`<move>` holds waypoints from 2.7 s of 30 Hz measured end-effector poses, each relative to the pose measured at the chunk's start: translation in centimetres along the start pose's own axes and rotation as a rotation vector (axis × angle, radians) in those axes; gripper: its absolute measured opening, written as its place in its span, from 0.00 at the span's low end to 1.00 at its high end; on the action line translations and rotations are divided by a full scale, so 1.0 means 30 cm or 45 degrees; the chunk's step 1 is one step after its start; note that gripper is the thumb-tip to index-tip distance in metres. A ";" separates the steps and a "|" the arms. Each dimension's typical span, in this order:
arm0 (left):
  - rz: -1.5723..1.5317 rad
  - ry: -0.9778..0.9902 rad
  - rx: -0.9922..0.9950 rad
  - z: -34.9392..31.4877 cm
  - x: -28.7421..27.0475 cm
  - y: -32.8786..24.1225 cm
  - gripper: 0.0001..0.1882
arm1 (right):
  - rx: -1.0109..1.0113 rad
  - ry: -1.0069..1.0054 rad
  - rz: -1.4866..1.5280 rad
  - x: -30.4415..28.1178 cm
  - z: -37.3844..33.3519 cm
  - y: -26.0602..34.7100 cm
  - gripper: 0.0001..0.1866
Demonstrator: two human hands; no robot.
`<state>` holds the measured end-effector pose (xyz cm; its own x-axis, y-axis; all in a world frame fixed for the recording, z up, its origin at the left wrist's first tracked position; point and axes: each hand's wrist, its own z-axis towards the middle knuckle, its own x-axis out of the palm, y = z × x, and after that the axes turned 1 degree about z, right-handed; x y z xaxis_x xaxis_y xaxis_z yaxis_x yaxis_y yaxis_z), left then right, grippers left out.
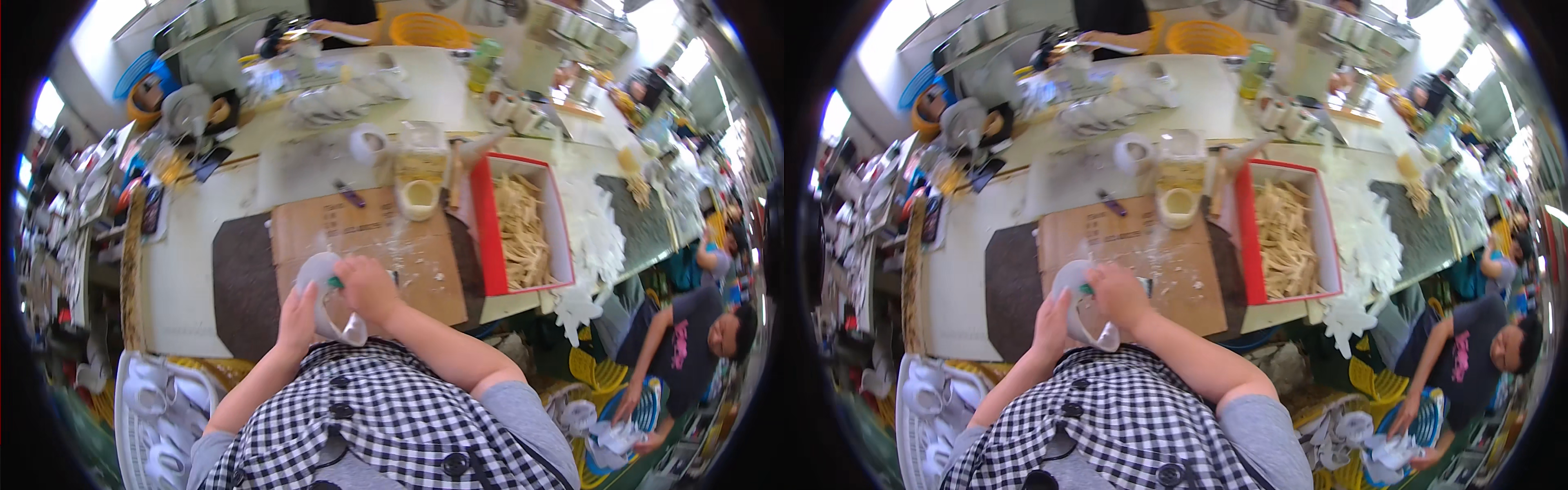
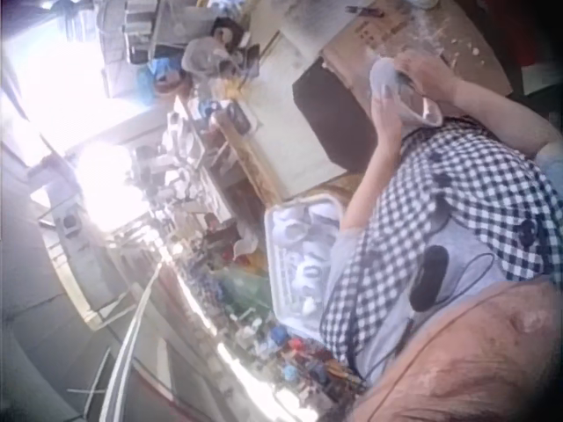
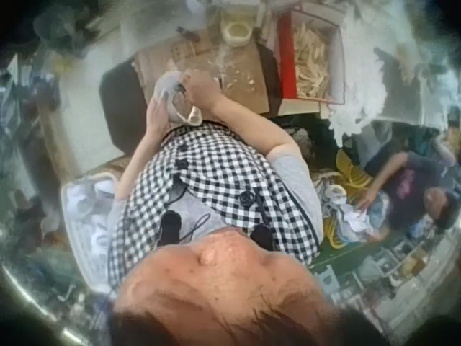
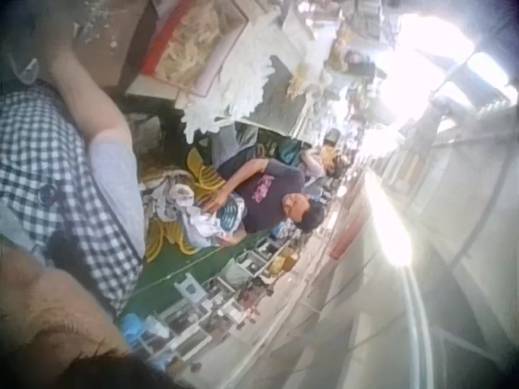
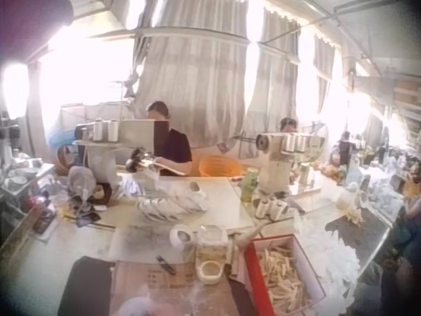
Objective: Applying glue to shoe upper components using a brush in a manufacturing setting.
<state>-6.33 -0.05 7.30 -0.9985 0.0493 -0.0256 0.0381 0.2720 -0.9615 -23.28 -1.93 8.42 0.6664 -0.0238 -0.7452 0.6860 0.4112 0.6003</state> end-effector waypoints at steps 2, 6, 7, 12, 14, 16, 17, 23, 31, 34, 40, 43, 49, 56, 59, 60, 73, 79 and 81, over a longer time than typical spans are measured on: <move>0.206 -0.112 0.022 0.068 -0.096 0.172 0.17 | 0.101 0.056 0.067 0.053 -0.021 -0.036 0.10; 0.311 -0.221 -0.176 0.083 -0.198 0.188 0.17 | 0.221 -0.251 0.536 0.050 -0.089 -0.203 0.11; 0.153 -0.213 -0.308 0.079 -0.218 0.187 0.17 | 0.373 -0.305 0.674 0.013 -0.090 -0.220 0.12; -0.324 -0.170 -0.167 0.161 -0.242 0.057 0.24 | 0.455 -0.506 0.466 -0.231 -0.067 -0.324 0.21; -0.257 -0.152 -0.118 0.184 -0.242 -0.050 0.24 | 0.682 -0.515 0.609 -0.302 -0.030 -0.327 0.19; -0.313 -0.141 -0.064 0.211 -0.227 -0.097 0.22 | 0.911 -0.531 0.747 -0.325 0.011 -0.335 0.17; -0.054 -0.173 0.054 0.223 -0.224 -0.107 0.19 | 0.797 -0.659 0.708 -0.320 0.032 -0.348 0.14; 0.406 -0.152 0.146 0.286 -0.167 -0.051 0.14 | 0.687 -0.710 0.355 -0.285 0.105 -0.454 0.09; 0.372 -0.021 0.142 0.355 -0.113 0.008 0.13 | 0.734 -0.842 0.650 -0.256 0.128 -0.489 0.09; 0.355 -0.007 0.086 0.374 -0.119 -0.006 0.14 | 1.006 -0.709 1.008 -0.262 0.055 -0.564 0.09; 0.236 -0.033 0.036 0.403 -0.145 0.020 0.16 | 0.737 -0.353 1.259 -0.030 0.067 -0.244 0.09; 0.197 -0.018 0.045 0.384 -0.142 0.017 0.17 | 0.556 -0.191 1.110 0.104 0.109 -0.140 0.08; 0.237 0.008 0.094 0.312 -0.169 0.015 0.16 | 0.391 0.044 0.539 0.160 0.141 -0.082 0.08; -0.045 0.070 0.073 0.248 -0.204 0.029 0.14 | 0.496 0.155 0.601 0.181 0.094 -0.065 0.09; -0.049 0.118 0.026 0.219 -0.188 -0.031 0.14 | 0.305 0.136 0.588 0.201 0.043 -0.025 0.11; -0.051 0.112 0.028 0.202 -0.178 -0.059 0.14 | 0.219 0.162 0.491 0.195 0.042 -0.014 0.11; 0.691 0.032 0.221 0.225 -0.161 -0.073 0.15 | 0.100 -0.254 0.366 0.157 0.301 -0.231 0.08; 0.387 -0.174 -0.047 0.098 -0.148 0.121 0.11 | 0.567 0.171 0.664 0.225 0.181 -0.209 0.08; 0.392 -0.167 -0.048 0.097 -0.150 0.148 0.10 | 0.636 -0.077 0.776 0.196 0.183 -0.189 0.08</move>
<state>-1.78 -1.86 2.35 -0.9363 0.0112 -0.3510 0.3381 0.2990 -0.8924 -21.66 -9.39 2.23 0.9720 0.0186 -0.2343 0.2350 -0.0901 0.9678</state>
